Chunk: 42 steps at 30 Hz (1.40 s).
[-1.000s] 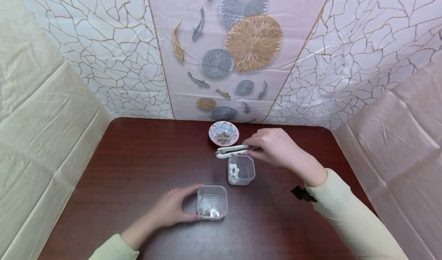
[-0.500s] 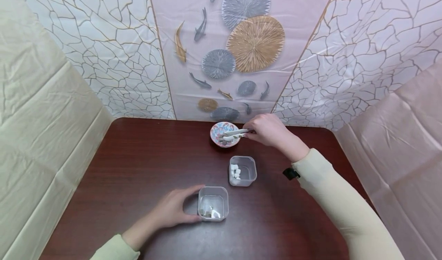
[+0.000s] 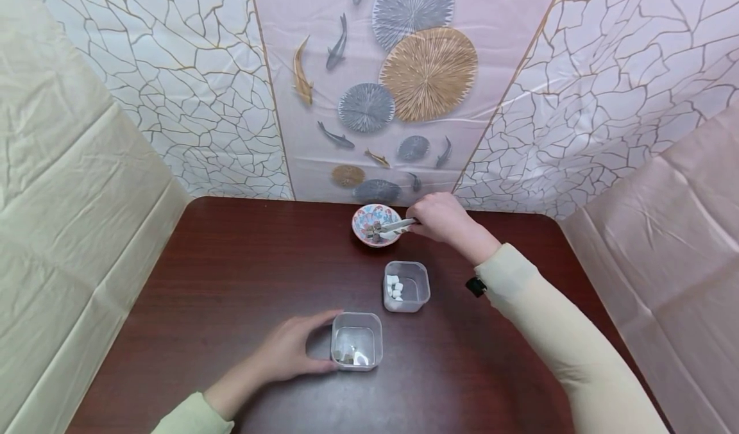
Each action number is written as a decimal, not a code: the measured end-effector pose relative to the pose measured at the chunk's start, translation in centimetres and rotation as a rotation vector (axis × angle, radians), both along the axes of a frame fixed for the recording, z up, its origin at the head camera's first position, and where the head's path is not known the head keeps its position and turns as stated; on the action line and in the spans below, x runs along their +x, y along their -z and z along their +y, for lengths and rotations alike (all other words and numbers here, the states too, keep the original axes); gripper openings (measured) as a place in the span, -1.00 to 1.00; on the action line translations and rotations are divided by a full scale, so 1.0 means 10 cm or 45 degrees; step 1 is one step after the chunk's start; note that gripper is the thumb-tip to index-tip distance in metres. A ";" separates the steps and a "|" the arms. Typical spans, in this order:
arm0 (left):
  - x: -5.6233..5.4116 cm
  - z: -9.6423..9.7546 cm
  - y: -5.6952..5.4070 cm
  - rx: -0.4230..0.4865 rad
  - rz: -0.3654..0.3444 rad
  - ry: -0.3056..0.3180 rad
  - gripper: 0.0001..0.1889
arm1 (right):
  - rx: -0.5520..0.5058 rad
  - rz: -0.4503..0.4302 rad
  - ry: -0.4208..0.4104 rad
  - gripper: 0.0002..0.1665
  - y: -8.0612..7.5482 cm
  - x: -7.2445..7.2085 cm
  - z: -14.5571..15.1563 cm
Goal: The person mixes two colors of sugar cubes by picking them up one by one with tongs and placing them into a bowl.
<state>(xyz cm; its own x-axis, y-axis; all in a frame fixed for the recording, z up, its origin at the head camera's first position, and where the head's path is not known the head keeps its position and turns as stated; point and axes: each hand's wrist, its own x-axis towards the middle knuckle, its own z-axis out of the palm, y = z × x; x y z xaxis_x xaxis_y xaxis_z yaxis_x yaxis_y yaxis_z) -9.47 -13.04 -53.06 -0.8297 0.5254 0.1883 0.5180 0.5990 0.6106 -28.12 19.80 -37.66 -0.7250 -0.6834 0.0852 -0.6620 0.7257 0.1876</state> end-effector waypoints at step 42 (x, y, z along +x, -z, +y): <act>0.00 0.00 -0.04 0.012 0.021 0.007 -0.07 | -0.374 -0.138 -0.479 -0.73 -0.07 1.18 0.06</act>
<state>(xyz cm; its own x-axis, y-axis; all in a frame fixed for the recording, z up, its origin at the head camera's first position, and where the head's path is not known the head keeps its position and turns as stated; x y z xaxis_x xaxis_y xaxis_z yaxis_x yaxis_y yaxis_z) -9.46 -13.02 -52.71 -0.8236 0.5281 0.2068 0.5312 0.5904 0.6077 -16.28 20.35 -36.98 -0.4478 -0.8581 0.2513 -0.8928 0.4443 -0.0739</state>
